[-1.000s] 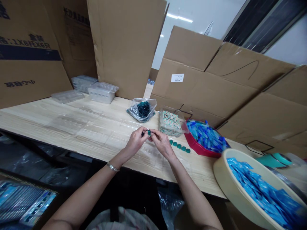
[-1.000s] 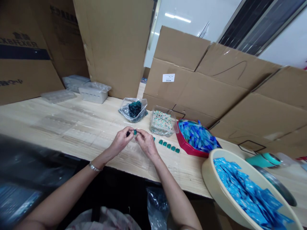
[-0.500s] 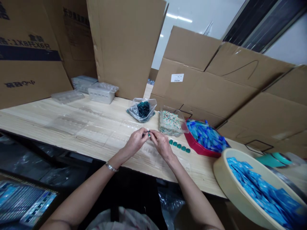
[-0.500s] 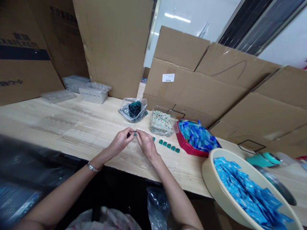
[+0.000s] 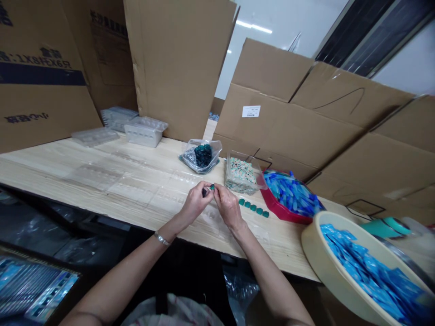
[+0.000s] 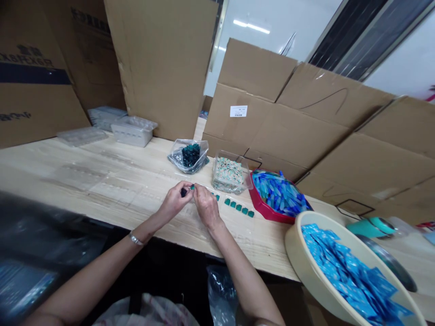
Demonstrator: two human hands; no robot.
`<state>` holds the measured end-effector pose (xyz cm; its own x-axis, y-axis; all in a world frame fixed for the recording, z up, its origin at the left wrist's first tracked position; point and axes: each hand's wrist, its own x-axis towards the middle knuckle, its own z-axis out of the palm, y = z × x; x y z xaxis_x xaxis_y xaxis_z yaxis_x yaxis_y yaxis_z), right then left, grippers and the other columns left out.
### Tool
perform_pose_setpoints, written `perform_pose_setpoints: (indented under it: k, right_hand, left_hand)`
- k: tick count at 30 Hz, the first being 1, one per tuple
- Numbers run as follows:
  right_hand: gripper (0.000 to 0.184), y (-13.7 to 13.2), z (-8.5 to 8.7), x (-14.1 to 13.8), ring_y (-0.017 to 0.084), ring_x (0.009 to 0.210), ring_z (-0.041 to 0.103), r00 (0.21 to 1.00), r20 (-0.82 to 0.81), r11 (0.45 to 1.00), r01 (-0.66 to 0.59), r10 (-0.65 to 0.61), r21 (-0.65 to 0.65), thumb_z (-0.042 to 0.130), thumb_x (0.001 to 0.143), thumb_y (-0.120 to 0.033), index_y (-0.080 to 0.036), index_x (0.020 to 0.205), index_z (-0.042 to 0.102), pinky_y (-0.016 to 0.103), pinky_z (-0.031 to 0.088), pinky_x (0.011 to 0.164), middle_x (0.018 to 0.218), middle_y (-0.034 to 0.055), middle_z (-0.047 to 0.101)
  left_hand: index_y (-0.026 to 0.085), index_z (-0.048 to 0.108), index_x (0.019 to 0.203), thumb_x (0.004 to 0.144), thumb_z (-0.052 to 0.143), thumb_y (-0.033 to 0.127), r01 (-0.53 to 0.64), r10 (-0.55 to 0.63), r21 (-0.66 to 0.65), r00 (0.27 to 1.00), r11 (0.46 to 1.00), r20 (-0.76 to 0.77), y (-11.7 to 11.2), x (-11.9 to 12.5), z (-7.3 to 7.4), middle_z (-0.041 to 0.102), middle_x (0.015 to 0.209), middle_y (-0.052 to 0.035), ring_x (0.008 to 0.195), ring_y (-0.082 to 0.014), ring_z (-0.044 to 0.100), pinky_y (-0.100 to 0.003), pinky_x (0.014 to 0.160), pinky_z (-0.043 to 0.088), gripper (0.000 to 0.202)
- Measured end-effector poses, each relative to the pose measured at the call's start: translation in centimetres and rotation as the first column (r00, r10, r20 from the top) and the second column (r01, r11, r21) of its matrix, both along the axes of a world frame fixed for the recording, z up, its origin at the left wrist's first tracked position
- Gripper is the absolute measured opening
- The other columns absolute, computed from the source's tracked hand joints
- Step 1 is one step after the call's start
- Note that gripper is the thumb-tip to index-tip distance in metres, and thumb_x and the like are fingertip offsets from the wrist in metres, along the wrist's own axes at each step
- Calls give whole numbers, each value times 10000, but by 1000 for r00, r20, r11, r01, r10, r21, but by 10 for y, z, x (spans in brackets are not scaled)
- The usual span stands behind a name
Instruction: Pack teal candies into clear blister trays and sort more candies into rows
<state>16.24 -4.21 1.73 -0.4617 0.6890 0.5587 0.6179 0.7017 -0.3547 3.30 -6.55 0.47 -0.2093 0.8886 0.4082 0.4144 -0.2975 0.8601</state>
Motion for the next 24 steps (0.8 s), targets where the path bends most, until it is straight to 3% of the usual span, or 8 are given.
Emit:
perform_pose_setpoints:
  k: [4, 7, 9, 12, 16, 19, 22, 24]
  right_hand:
    - [271, -1, 3, 0, 206, 867, 623, 992, -125, 997, -29, 20, -69, 386, 897, -283, -182, 1024, 603, 338, 483, 812, 944, 100, 659]
    - [243, 2, 7, 2, 185, 803, 634, 960, -278, 970, -92, 26, -225, 460, 863, -332, -191, 995, 609, 317, 504, 776, 911, 79, 664]
    - [263, 6, 9, 3, 170, 720, 640, 909, -416, 906, -182, 8, -381, 524, 820, -374, -184, 980, 609, 306, 527, 713, 855, 65, 670]
    - [340, 13, 10, 5, 159, 651, 643, 827, -559, 755, -330, -58, -567, 588, 764, -421, -164, 985, 610, 307, 543, 673, 736, 39, 668]
    - [388, 19, 10, 7, 160, 658, 652, 774, -615, 594, -426, -151, -682, 644, 706, -456, -158, 955, 637, 310, 552, 671, 741, 40, 676]
    - [391, 20, 10, 8, 146, 633, 643, 759, -628, 521, -472, -171, -711, 695, 657, -432, -160, 934, 657, 291, 547, 651, 756, 41, 685]
    - [387, 23, 9, 8, 125, 616, 634, 748, -643, 508, -494, -166, -706, 722, 631, -389, -163, 940, 662, 274, 534, 654, 759, 31, 689]
    - [369, 28, 7, 9, 123, 631, 636, 742, -646, 565, -461, -177, -684, 711, 637, -389, -165, 927, 667, 282, 526, 681, 784, 35, 694]
  left_hand:
    - [156, 586, 899, 782, 506, 246, 38, -35, -43, 996, 998, 78, 2, 0, 1, 649, 797, -33, 718, -132, 596, -240, 683, 468, 168]
    - [153, 592, 912, 784, 500, 234, 63, -62, -13, 996, 998, 58, 2, -3, 4, 655, 825, -37, 734, -131, 592, -240, 699, 460, 177]
    - [147, 597, 917, 781, 507, 238, 68, -66, -30, 997, 997, 47, 2, -5, 5, 659, 840, -43, 732, -132, 592, -240, 698, 458, 187]
    - [147, 608, 907, 773, 517, 240, 62, -60, -82, 998, 995, 20, 4, -6, 4, 666, 845, -46, 721, -136, 595, -247, 692, 462, 187]
    - [162, 615, 900, 765, 521, 231, 68, -67, -82, 998, 994, 19, 7, -6, -2, 672, 848, -38, 735, -138, 607, -251, 701, 468, 179]
    - [160, 615, 911, 766, 525, 253, 108, -105, -80, 994, 991, 35, 8, -6, -5, 668, 816, -31, 713, -131, 605, -241, 678, 468, 195]
    - [151, 608, 950, 768, 530, 287, 127, -122, -98, 991, 987, 54, 7, -8, -5, 650, 747, -19, 650, -121, 589, -229, 623, 462, 241]
    - [152, 602, 986, 768, 536, 320, 98, -93, -110, 994, 989, 50, 5, -12, -4, 634, 709, -9, 616, -119, 573, -229, 602, 454, 283]
